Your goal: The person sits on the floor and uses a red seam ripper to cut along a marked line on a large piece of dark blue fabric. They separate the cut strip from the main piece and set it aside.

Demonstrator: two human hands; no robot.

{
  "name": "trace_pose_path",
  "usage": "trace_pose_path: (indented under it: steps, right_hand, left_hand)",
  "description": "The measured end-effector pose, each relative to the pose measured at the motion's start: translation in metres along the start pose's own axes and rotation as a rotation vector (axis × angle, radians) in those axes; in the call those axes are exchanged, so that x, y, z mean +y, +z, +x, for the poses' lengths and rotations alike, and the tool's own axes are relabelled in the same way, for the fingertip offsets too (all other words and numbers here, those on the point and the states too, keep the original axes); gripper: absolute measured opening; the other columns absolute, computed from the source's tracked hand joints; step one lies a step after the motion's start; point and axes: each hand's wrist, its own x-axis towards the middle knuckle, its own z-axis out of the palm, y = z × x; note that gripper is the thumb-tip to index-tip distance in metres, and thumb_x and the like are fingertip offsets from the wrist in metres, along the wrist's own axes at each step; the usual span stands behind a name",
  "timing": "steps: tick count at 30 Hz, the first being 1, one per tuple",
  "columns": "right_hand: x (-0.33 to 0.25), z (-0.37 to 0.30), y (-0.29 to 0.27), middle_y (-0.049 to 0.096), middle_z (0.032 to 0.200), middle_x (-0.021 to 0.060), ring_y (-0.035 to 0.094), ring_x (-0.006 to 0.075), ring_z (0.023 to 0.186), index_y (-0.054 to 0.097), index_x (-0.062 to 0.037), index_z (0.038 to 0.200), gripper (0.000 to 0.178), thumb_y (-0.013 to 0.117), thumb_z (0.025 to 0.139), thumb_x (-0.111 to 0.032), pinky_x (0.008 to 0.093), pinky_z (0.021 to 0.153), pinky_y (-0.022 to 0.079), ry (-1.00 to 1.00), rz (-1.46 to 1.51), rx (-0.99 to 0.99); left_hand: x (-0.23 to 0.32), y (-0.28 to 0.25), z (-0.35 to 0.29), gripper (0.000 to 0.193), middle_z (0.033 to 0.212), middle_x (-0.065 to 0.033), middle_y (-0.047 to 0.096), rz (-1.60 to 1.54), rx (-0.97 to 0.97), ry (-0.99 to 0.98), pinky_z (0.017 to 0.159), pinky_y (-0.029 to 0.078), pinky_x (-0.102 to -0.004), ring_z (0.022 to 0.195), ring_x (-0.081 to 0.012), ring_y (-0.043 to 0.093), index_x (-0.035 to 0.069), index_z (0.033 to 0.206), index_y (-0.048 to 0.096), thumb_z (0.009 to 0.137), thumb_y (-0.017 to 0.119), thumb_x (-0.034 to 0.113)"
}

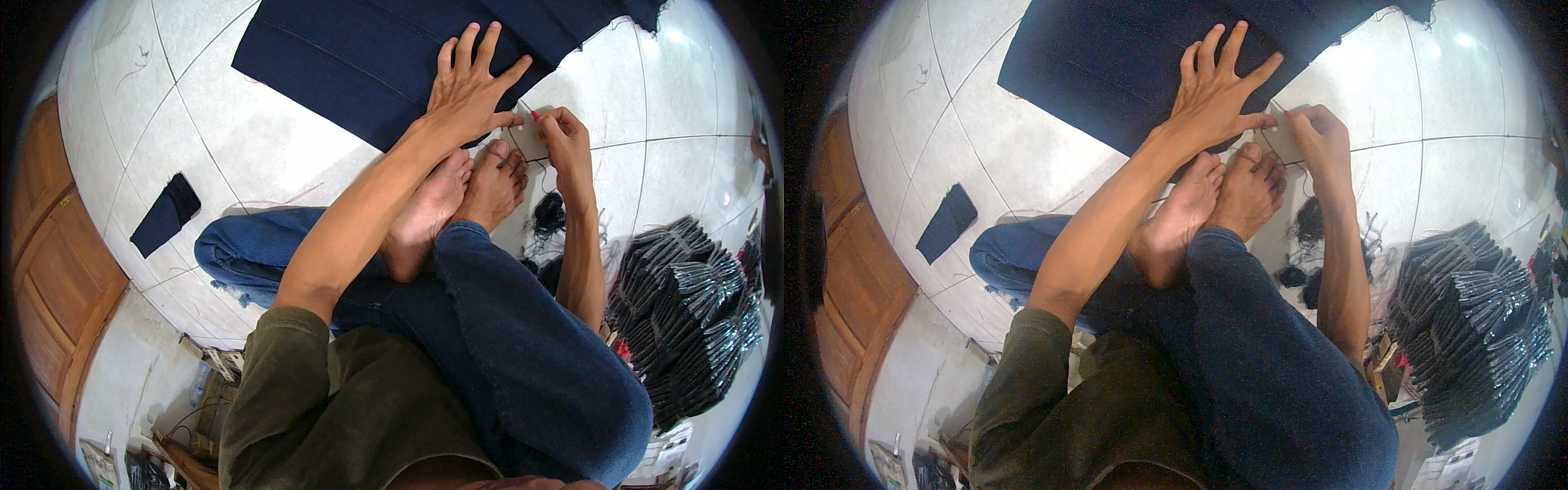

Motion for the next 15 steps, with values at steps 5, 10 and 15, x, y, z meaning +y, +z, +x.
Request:
trace_pose_path:
  steps: [5, 10, 15]
  right_hand:
    - [0.01, 0.001, -0.013, 0.068, 0.081, 0.0073, 0.058, 0.014, 0.076, 0.07, 0.0064, 0.096, 0.033, 0.063, 0.092, -0.026, 0.0296, 0.07, 0.047, -0.012, -0.082, 0.088]
    - [0.005, 0.005, -0.003, 0.07, 0.085, 0.0096, 0.06, 0.0152, 0.079, 0.071, 0.0064, 0.099, 0.036, 0.064, 0.092, -0.028, 0.0304, 0.073, 0.049, 0.023, -0.05, 0.003]
    - [-0.003, 0.007, 0.011, 0.071, 0.087, 0.0106, 0.061, 0.0164, 0.079, 0.073, 0.0053, 0.1, 0.037, 0.065, 0.09, -0.029, 0.0307, 0.073, 0.049, 0.002, -0.084, -0.031]
  left_hand:
    - [-0.008, -0.001, 0.002, 0.075, 0.165, -0.0207, 0.026, -0.015, 0.053, 0.028, 0.112, 0.021, -0.0636, 0.149, -0.0431, 0.02, 0.038, 0.146, 0.059, 0.078, 0.082, 0.056]
    - [-0.008, -0.006, 0.003, 0.076, 0.165, -0.0193, 0.027, 0.023, -0.019, 0.038, 0.111, 0.023, -0.0628, 0.148, -0.0426, 0.021, 0.04, 0.145, 0.059, 0.076, 0.084, 0.055]
    - [-0.006, -0.006, 0.003, 0.08, 0.165, -0.0194, 0.025, 0.056, -0.034, 0.027, 0.112, 0.022, -0.064, 0.149, -0.043, 0.019, 0.041, 0.146, 0.058, 0.073, 0.087, 0.053]
